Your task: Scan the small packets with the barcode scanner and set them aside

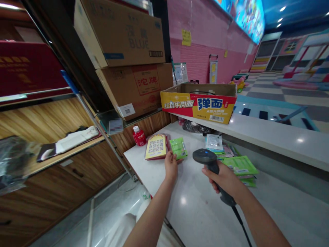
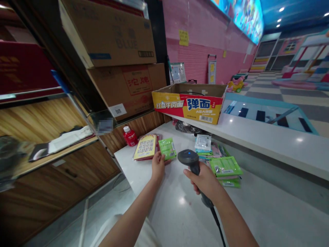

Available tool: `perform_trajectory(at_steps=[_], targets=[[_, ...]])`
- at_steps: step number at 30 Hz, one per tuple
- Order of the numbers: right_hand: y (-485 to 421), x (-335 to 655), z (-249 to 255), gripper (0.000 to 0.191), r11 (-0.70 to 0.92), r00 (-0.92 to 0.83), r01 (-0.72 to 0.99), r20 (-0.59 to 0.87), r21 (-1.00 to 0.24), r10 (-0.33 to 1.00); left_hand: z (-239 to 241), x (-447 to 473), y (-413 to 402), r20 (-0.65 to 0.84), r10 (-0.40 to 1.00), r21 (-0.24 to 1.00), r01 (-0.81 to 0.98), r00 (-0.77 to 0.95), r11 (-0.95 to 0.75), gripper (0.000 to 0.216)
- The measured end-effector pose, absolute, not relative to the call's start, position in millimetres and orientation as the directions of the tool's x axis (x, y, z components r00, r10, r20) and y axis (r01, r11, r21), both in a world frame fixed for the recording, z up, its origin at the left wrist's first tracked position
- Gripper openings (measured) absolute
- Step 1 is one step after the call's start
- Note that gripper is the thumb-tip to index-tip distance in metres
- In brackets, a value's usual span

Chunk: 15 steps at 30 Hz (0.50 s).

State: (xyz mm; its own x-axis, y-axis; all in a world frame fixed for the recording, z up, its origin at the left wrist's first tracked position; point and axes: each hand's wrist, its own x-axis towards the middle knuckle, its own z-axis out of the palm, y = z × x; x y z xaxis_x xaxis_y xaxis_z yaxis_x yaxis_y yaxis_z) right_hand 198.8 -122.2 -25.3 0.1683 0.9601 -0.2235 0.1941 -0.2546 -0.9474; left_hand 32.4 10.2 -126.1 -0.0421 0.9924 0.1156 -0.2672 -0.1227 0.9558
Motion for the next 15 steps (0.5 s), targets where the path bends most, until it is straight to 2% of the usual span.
perform_trajectory(at_steps=[10, 15], targets=[[-124.1, 194.7, -26.0, 0.028, -0.232, 0.154, 0.19, -0.204, -0.954, 0.967, -133.7, 33.0, 13.2, 0.141, 0.987, 0.966, -0.206, -0.073, -0.154, 0.022], [-124.1, 192.6, -22.3, 0.028, -0.266, 0.145, 0.192, -0.241, -0.945, 0.96, -135.7, 33.8, 13.5, 0.147, 0.988, 0.956, -0.25, -0.055, -0.156, 0.024]])
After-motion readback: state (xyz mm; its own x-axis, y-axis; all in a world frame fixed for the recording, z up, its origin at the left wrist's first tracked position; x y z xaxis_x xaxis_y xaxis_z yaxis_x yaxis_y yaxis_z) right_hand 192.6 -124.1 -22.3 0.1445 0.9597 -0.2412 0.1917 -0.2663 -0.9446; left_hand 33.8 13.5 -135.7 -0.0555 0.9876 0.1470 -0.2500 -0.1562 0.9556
